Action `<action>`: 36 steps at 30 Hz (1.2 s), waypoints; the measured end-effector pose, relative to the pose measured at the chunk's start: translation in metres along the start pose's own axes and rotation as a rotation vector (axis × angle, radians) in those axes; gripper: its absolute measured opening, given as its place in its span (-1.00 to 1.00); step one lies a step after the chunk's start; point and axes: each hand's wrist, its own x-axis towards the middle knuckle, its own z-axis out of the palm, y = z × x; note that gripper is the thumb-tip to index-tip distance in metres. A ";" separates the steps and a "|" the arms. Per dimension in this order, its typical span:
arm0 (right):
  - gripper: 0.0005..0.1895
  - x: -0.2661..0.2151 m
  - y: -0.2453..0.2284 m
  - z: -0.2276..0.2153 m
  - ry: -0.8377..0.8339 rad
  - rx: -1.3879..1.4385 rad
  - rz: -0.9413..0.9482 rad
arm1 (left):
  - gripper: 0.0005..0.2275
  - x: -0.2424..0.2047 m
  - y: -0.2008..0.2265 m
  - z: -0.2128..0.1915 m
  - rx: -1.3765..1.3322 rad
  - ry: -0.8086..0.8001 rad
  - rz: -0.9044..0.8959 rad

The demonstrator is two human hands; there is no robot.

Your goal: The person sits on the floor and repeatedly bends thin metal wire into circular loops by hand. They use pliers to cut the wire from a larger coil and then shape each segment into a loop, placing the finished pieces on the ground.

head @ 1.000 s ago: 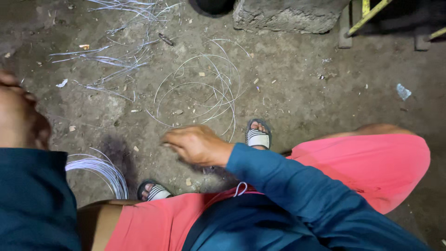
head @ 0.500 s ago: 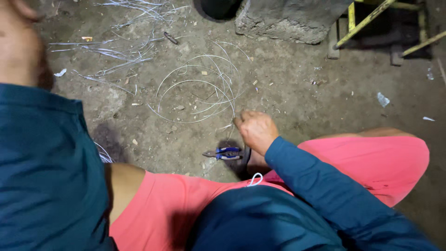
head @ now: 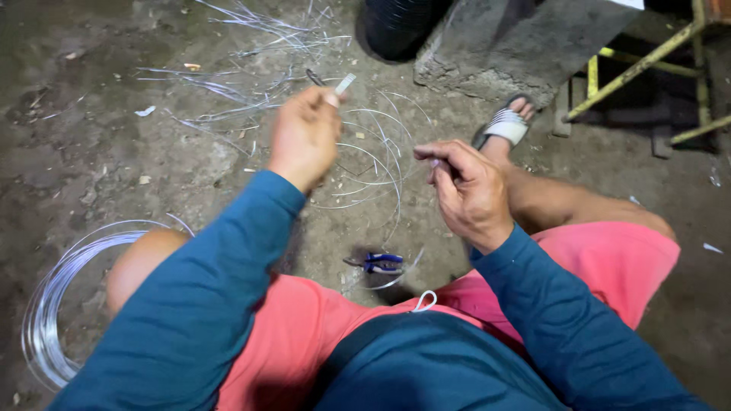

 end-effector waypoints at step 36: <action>-0.73 0.043 0.101 0.081 -0.815 0.248 0.050 | -0.80 0.040 -0.035 0.025 -0.188 0.365 -0.098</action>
